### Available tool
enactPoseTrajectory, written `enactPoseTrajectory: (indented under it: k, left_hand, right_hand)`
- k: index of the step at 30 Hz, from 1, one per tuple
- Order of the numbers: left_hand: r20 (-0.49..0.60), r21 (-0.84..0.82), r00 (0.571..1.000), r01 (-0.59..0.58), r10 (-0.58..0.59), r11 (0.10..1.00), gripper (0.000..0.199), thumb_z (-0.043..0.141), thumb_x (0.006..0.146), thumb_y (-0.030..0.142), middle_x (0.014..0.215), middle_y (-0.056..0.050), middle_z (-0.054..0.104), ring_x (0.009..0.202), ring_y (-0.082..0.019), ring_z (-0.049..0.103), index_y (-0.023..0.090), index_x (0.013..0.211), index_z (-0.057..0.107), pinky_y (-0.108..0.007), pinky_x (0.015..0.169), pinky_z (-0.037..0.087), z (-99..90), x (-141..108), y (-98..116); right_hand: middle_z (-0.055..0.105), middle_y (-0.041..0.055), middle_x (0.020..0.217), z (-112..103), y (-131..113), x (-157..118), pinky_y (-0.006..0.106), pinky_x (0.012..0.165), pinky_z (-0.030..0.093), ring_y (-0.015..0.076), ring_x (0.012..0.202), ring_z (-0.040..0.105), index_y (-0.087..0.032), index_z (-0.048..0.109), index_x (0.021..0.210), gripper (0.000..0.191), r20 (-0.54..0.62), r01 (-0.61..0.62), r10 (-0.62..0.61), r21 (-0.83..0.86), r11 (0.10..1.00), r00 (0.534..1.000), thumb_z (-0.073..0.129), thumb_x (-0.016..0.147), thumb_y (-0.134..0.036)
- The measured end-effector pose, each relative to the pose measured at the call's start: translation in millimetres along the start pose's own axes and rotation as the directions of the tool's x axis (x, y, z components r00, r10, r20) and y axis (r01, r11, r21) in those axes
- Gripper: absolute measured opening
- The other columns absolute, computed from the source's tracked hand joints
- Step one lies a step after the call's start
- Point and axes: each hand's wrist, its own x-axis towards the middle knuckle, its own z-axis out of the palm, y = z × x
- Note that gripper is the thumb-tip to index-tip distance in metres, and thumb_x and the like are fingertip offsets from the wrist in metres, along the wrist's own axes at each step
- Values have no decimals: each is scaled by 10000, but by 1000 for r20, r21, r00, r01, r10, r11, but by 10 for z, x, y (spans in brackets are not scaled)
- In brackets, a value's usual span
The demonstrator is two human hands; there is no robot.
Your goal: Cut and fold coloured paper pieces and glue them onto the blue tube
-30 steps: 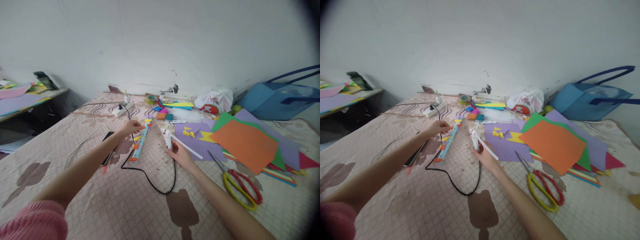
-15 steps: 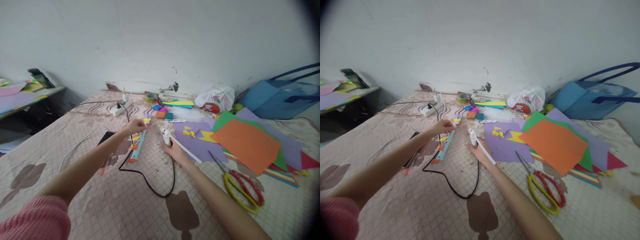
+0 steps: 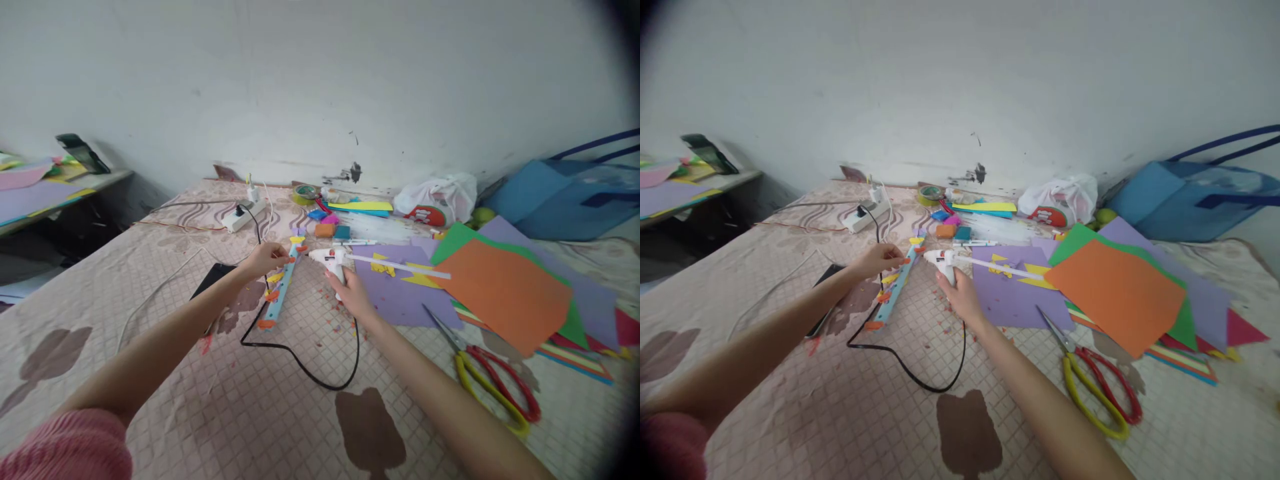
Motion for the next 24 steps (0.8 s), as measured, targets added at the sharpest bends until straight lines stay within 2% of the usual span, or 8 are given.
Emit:
enactPoseTrajectory:
  k: [8,24]
  left_hand:
    - [-5,-6,1000,27,-27,1000,255,654,673,387,597,-20,620,547,-108,570,141,705,597,-204,496,446,11,16,7]
    - [-18,83,1000,6,-4,997,193,643,693,330,563,-9,617,503,-89,537,137,691,623,-189,480,393,29,52,96]
  right_hand:
    - [571,8,635,82,-39,87,244,561,332,151,596,497,-168,615,839,314,3,49,-49,-121,991,999,459,837,-440]
    - [622,52,674,113,-77,139,258,576,346,175,614,552,-165,595,783,260,0,107,-111,-276,955,994,461,864,-373]
